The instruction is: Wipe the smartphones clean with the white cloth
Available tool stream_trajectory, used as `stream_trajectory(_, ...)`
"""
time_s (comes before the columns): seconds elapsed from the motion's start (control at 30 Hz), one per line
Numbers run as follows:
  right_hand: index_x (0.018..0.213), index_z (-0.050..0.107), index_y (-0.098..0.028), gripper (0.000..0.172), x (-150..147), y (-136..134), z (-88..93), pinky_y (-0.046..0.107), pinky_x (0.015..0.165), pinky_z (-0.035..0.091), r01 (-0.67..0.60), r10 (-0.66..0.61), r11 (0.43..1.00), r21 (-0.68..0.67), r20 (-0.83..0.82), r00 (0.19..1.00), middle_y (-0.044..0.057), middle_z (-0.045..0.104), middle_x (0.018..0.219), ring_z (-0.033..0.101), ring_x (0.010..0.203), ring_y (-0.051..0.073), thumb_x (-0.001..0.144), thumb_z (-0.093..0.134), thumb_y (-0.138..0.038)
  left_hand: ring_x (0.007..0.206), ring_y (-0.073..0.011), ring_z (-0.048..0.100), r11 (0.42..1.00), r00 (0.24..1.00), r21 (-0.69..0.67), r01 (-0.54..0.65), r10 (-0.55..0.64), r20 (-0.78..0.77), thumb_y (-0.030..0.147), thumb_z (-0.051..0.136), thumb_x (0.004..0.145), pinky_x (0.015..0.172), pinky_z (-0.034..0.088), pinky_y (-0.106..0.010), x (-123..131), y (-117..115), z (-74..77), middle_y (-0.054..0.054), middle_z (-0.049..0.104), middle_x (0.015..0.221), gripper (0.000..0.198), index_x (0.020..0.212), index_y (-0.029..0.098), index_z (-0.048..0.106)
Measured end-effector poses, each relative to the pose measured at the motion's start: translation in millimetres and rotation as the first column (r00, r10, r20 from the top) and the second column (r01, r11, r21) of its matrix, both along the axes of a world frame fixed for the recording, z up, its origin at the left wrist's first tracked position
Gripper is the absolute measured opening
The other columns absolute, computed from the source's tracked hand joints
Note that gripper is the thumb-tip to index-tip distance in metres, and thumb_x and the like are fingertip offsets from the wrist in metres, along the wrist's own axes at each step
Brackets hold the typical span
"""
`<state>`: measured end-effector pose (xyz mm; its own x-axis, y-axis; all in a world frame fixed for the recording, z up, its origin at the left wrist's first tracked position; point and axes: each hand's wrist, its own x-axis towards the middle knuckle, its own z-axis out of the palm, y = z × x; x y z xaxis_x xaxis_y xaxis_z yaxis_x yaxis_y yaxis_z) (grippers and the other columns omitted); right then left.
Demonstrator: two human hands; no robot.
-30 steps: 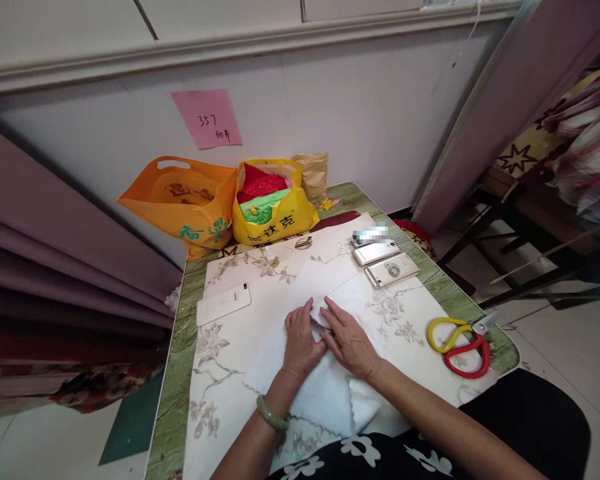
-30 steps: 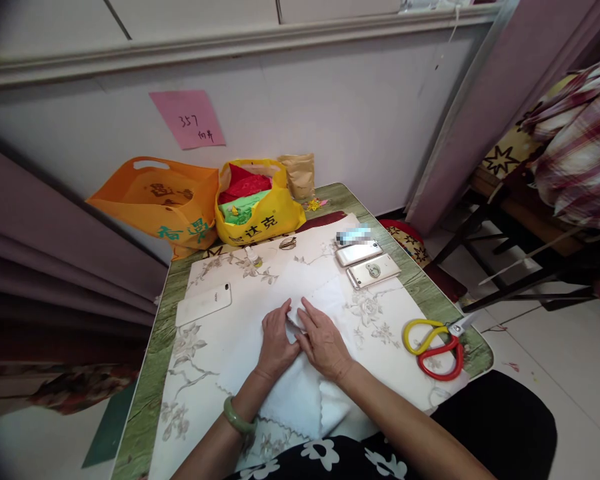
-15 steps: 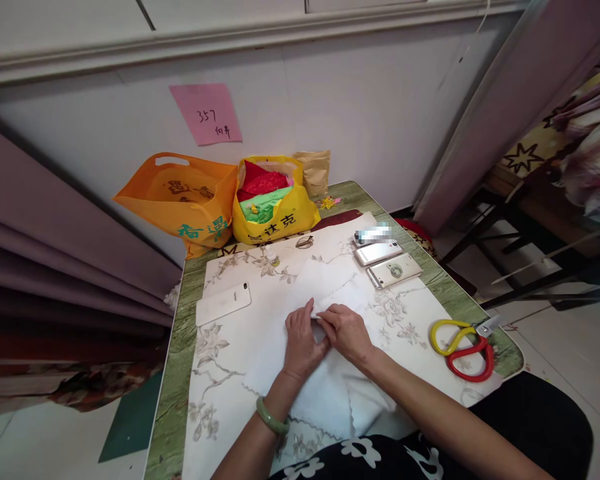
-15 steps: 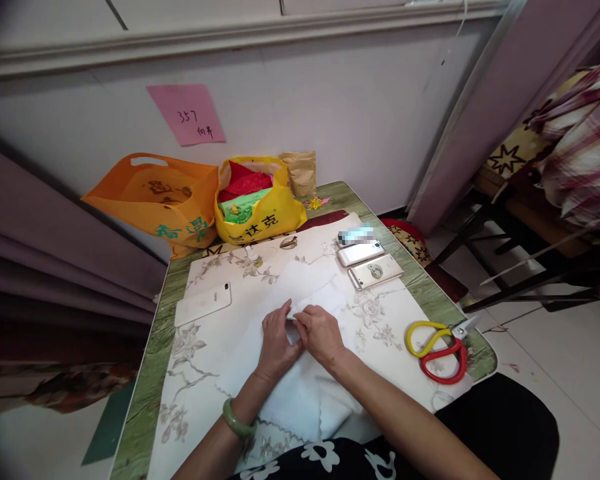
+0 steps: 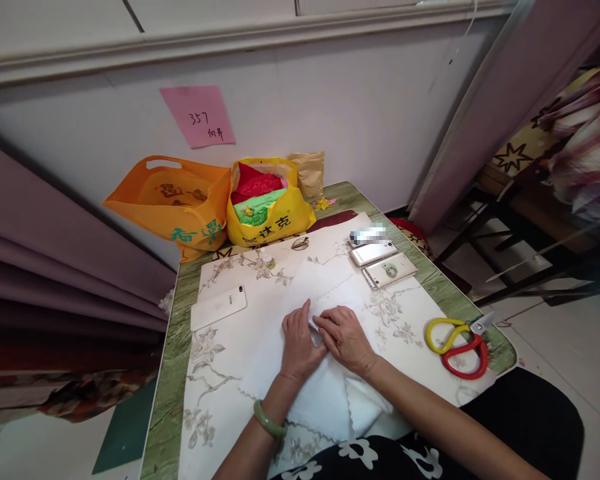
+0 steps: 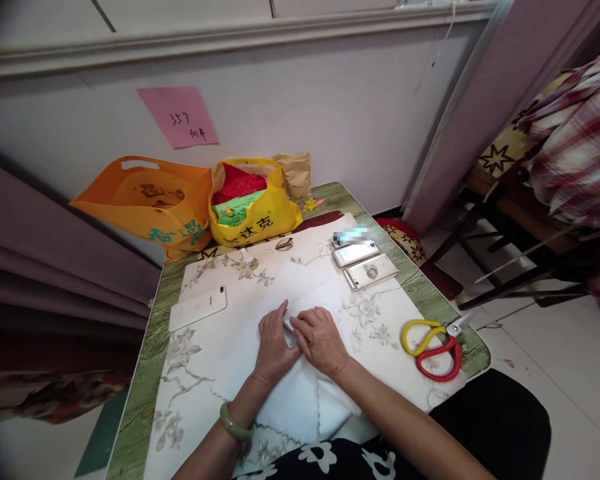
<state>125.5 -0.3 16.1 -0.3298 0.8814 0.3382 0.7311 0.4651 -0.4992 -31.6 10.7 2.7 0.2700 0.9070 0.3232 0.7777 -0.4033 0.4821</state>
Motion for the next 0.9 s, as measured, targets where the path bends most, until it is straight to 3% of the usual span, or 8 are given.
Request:
stream_trajectory(0.13,0.142,0.046,-0.015,0.048,-0.6,0.0,-4.0,0.051,0.114,0.026,0.071,-0.073,0.997,0.033,0.054,0.996,0.013,0.051,0.142,0.039,0.134,0.029,0.096,0.045,-0.029,0.116,-0.0298,0.048,0.999,0.999,0.031,-0.042,0.042,-0.025,0.032,0.062,0.078,0.106,0.03,-0.05,2.6,-1.9,3.1,-0.016,0.054,0.127,0.075,0.144,0.012,0.032)
stream_trajectory(0.23,0.144,0.043,-0.009,0.054,-1.1,1.0,-6.9,0.052,0.118,0.019,0.112,-0.111,0.994,-0.003,0.115,0.987,0.014,0.043,0.149,0.029,0.142,0.03,0.096,0.045,-0.033,0.115,-0.0307,0.049,0.997,0.996,0.042,-0.066,0.068,-0.053,0.032,0.061,0.078,0.106,0.029,-0.052,3.5,-3.8,5.5,-0.016,0.055,0.124,0.074,0.143,0.011,0.034)
stream_trajectory(0.53,0.137,0.053,-0.022,0.041,1.0,2.1,-16.5,0.049,0.114,0.029,0.055,-0.058,0.998,0.032,0.076,0.995,0.006,0.055,0.141,0.042,0.136,0.024,0.097,0.044,-0.024,0.106,-0.0271,0.055,1.0,0.998,0.002,0.026,-0.026,-0.055,0.027,0.064,0.071,0.101,0.034,-0.048,-15.7,-7.3,15.5,-0.011,0.06,0.113,0.086,0.148,0.015,0.026)
stream_trajectory(0.7,0.133,0.057,-0.025,0.038,2.7,1.9,-17.0,0.049,0.112,0.034,0.059,-0.062,0.997,0.057,0.049,0.997,0.006,0.059,0.136,0.048,0.132,0.023,0.098,0.044,-0.023,0.112,-0.029,0.052,1.0,1.0,0.019,0.014,-0.014,-0.027,0.026,0.062,0.075,0.102,0.035,-0.049,-22.8,-17.5,6.8,-0.013,0.058,0.121,0.081,0.147,0.016,0.026)
stream_trajectory(0.9,0.132,0.059,-0.022,0.038,-17.6,-7.7,-14.7,0.045,0.114,0.034,-0.075,0.072,0.996,0.041,0.08,0.994,0.006,0.058,0.137,0.047,0.133,0.021,0.097,0.043,-0.02,0.113,-0.0303,0.053,1.0,1.0,0.016,0.006,-0.006,0.017,0.029,0.063,0.076,0.102,0.036,-0.05,-25.2,-19.1,-0.5,-0.014,0.058,0.121,0.077,0.145,0.015,0.029)
